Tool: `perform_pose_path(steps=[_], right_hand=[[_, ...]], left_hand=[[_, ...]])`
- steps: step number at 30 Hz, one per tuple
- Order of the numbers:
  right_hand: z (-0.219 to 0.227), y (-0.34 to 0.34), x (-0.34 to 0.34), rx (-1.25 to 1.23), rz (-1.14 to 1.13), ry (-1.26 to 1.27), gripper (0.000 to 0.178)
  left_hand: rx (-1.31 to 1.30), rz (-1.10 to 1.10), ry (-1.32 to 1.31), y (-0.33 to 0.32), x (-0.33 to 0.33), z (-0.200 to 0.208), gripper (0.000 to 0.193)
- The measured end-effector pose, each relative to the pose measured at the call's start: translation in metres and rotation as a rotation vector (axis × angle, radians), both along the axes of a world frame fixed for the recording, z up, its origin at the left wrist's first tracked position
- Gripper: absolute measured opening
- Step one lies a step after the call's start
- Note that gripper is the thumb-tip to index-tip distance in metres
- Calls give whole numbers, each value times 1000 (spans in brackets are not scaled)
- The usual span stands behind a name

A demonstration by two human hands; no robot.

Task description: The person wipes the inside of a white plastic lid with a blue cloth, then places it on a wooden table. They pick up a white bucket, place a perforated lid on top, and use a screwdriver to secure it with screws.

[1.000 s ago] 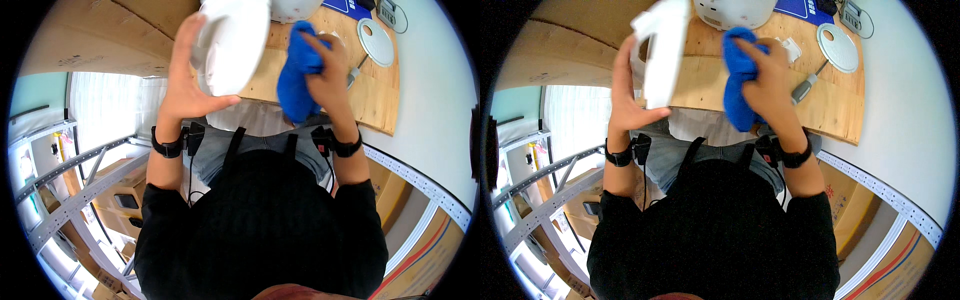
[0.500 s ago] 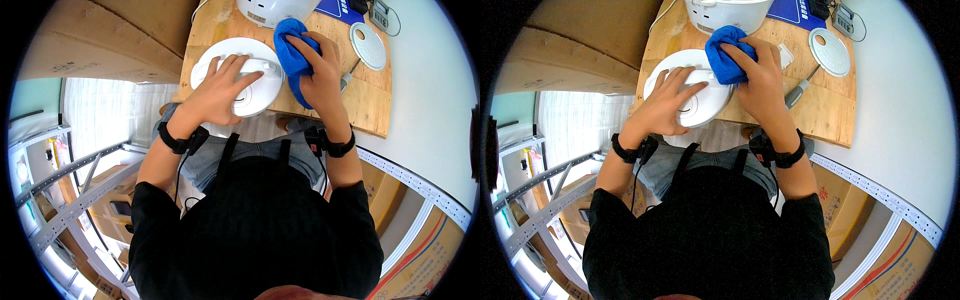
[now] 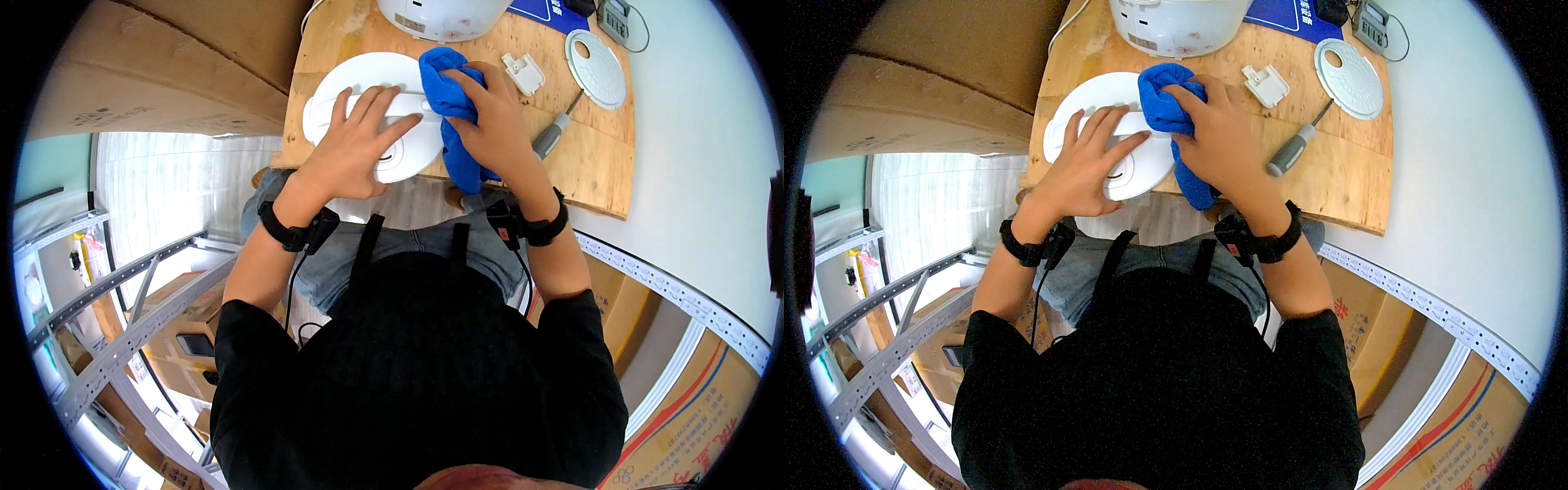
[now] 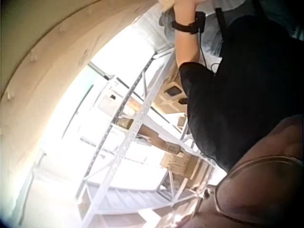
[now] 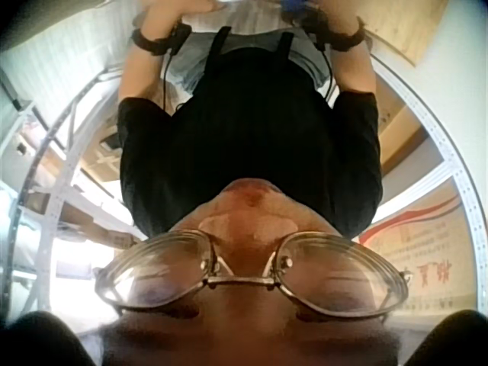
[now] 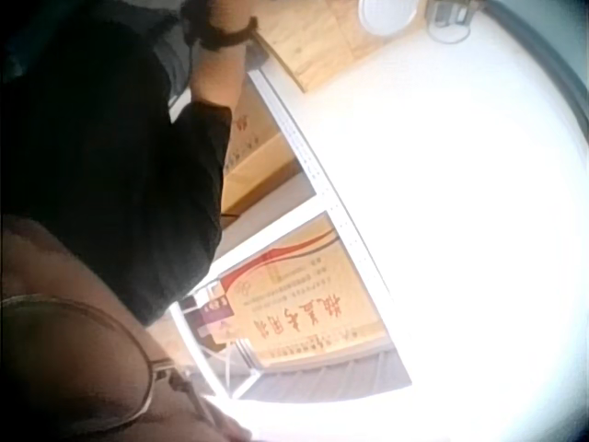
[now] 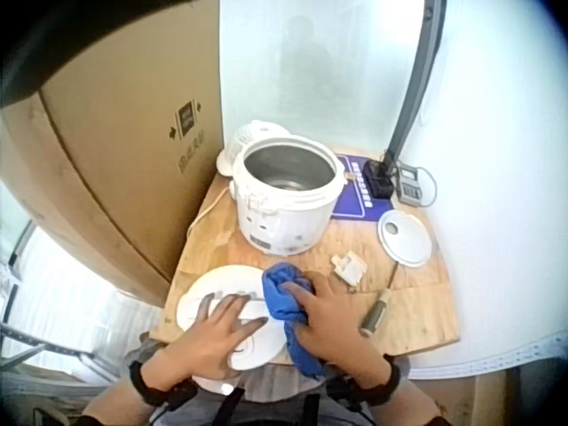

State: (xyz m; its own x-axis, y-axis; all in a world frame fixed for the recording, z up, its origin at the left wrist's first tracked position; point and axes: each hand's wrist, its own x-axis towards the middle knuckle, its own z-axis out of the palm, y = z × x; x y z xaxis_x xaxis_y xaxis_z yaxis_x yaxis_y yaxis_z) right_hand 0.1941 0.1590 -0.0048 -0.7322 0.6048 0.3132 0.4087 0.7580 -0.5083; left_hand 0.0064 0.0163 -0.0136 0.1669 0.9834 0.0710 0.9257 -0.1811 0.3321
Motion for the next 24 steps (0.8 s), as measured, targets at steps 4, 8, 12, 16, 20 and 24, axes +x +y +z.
perform_pose_path(steps=[4, 8, 12, 16, 20, 24], right_hand=[[-11, 0, -4, -2, -40, -20, 53], [-15, 6, -5, -3, -40, -75, 52], [-17, 10, -7, -66, -27, -81, 52], [-20, 18, -3, -174, 53, 24, 54], [-25, 26, 4, -199, 153, 101, 54], [-5, 21, 2, -265, 194, 30, 49]], left_hand=[[-5, 7, 1, -1, 0, -6, 103], [-5, 12, 7, -1, 0, -6, 103], [12, 11, -41, -2, -1, -7, 104], [38, -2, -110, -1, -4, -11, 99], [35, 48, -150, 0, -2, -13, 93], [44, 135, -278, 3, -2, -14, 89]])
